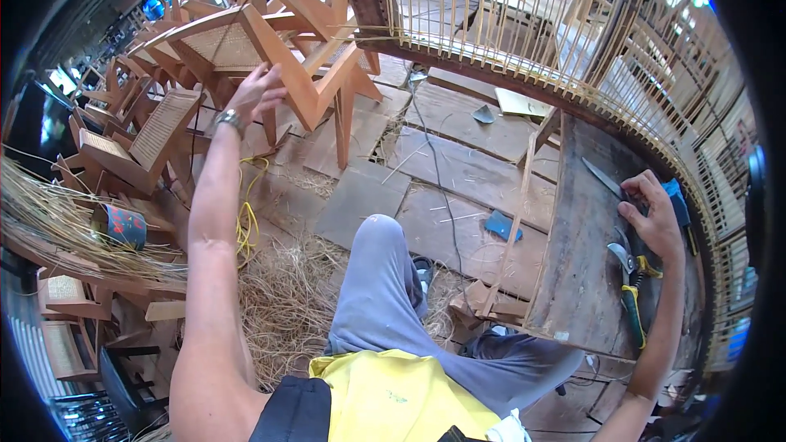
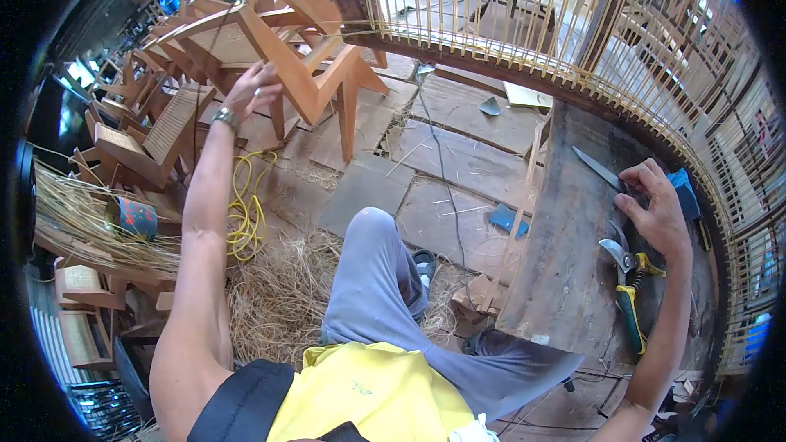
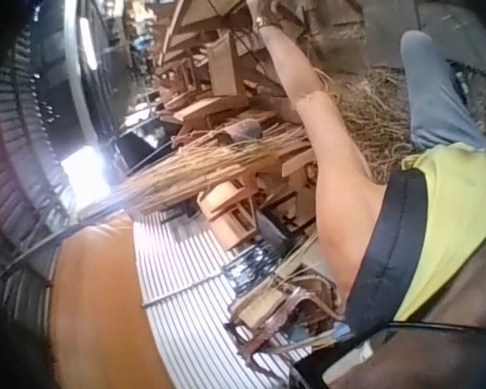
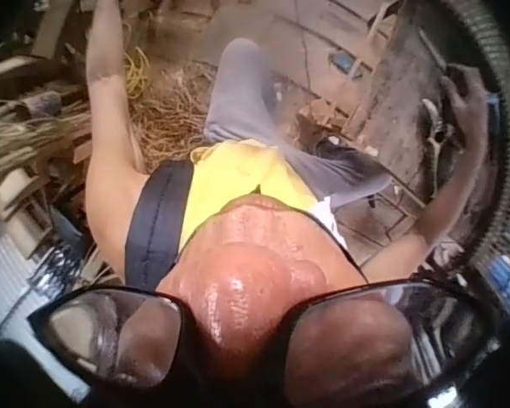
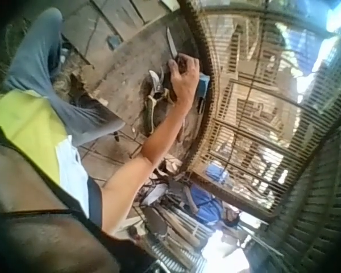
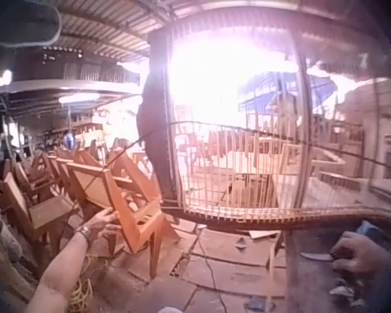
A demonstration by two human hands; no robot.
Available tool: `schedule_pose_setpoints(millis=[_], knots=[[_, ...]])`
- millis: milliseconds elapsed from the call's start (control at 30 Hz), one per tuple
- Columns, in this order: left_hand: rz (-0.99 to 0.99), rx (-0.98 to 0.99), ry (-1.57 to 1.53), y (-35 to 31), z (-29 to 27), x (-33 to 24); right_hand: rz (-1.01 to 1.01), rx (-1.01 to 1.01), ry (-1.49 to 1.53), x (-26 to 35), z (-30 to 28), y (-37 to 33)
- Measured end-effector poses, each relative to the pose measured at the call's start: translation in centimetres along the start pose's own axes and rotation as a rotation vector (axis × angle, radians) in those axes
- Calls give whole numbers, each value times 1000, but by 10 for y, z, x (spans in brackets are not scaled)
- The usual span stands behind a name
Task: Assembling and securing the bamboo strips of a bird cage frame using wires and tools.
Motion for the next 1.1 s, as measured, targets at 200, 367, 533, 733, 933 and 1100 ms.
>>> schedule_pose_setpoints(millis=[200,367,533,733,933,1100], knots=[[511,-33,48,23,117,-78,-27,8,-44,5,-2,-2],[533,29,301,28,145,-101,-19,9,-65,6,-2,-3],[860,-277,792,6,142,-115,-11,3,-65,6,-2,-4],[1357,-628,1062,-26,158,-127,-21,-2,-72,7,-1,-5],[1201,-396,1230,-27,174,-126,-17,-8,-90,6,0,-5],[938,-225,947,-25,173,-120,-11,-16,-90,6,0,-6]])
Point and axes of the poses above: each hand's wrist, its own y-axis towards the middle knuckle, its own z-axis out of the palm, x = y × z, the point moved 2 cm from there along y, towards the middle knuckle, and after that the axes turned 3 degrees about -x, right-handed, at the moved point
